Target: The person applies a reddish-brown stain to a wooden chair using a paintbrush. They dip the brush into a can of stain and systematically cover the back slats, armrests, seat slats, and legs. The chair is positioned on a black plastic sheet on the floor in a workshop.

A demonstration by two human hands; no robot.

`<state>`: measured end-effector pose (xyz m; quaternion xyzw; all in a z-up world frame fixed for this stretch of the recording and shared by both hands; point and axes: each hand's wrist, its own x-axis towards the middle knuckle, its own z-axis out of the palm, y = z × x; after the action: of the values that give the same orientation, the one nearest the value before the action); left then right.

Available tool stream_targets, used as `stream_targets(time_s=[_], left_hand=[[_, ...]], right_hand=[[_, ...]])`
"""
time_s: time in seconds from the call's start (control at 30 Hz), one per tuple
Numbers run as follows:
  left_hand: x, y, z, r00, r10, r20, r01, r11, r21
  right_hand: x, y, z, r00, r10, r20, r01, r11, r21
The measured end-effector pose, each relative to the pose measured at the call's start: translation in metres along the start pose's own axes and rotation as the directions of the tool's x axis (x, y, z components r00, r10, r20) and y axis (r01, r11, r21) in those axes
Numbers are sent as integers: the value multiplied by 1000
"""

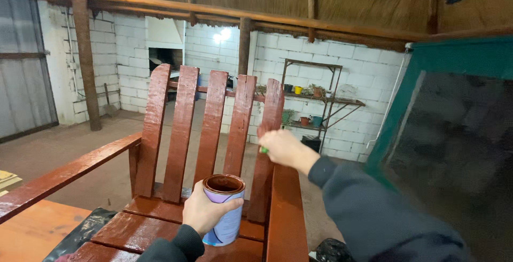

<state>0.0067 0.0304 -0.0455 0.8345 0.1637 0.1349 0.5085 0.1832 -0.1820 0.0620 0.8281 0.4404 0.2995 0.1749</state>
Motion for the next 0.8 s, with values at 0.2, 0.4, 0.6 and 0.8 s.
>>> stream_targets(time_s=[0.2, 0.4, 0.6, 0.8], left_hand=[[-7, -5, -2, 1000, -4, 24, 3, 1000, 26], [-37, -5, -17, 1000, -10, 30, 9, 1000, 14], [-80, -26, -32, 999, -26, 23, 26, 1000, -5], [-113, -37, -40, 997, -67, 26, 68, 997, -22]], right_hand=[[-54, -22, -41, 957, 291, 22, -253, 790, 558], [-120, -18, -106, 770, 636, 42, -479, 534, 696], [-133, -7, -71, 812, 581, -52, -438, 667, 603], [-102, -4, -6, 823, 569, 14, -460, 650, 605]])
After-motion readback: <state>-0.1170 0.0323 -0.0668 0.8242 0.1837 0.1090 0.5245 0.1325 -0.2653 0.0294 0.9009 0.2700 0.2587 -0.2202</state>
